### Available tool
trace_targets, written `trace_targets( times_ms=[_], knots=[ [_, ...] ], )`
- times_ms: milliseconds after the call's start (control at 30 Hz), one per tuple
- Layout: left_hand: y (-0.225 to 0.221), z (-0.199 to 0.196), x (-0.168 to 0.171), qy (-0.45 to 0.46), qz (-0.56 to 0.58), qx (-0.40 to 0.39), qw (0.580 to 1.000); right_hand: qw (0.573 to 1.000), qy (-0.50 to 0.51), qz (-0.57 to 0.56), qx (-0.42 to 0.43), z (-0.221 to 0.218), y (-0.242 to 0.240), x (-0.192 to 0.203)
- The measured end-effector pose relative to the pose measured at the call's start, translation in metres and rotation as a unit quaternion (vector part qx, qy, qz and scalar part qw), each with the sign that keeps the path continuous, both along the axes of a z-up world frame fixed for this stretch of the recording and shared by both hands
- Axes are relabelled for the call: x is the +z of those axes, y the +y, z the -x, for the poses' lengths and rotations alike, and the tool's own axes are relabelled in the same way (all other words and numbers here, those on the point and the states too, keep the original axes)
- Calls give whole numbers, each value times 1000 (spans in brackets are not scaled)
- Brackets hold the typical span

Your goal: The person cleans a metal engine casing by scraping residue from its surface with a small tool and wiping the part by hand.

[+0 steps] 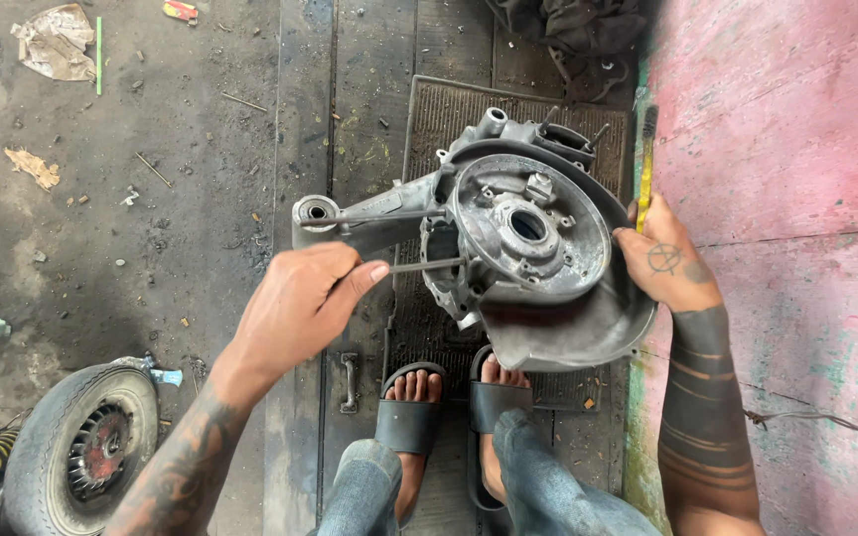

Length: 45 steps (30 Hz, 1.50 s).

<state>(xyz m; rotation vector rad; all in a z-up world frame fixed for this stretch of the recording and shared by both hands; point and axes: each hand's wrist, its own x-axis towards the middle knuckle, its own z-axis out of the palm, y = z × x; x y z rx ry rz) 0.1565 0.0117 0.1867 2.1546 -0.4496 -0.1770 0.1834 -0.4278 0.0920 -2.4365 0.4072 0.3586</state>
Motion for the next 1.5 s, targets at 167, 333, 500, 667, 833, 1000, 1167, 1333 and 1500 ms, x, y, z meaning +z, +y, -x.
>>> trace_targets(
  times_ms=[167, 333, 500, 667, 833, 1000, 1167, 1333, 1500],
  knots=[
    [-1, -15, 13, 50, -12, 30, 998, 998, -15, 11, 61, -5, 3, 8],
    [2, -13, 4, 41, 23, 35, 998, 997, 33, 21, 73, -8, -9, 0],
    [4, -21, 3, 85, -21, 48, 995, 986, 56, 45, 152, -37, -46, -54],
    [16, -54, -27, 78, -4, 80, 994, 971, 69, 75, 218, -112, -51, -93],
    [27, -96, -51, 18, -22, 90, 996, 956, 70, 102, 267, -152, -39, -76],
    [40, -128, -82, -67, -105, 91, 988, 958, 97, 101, 249, -183, 20, -9],
    [27, -123, -85, -79, -113, 127, 982, 990, 136, 26, 40, -164, 72, 43],
    [31, -130, -98, -47, -62, 175, 982, 975, -1, -224, 10, -149, 80, 42],
    [41, -137, -107, 1, -47, 192, 980, 960, -165, -225, -34, -166, 97, 12]
  ],
)
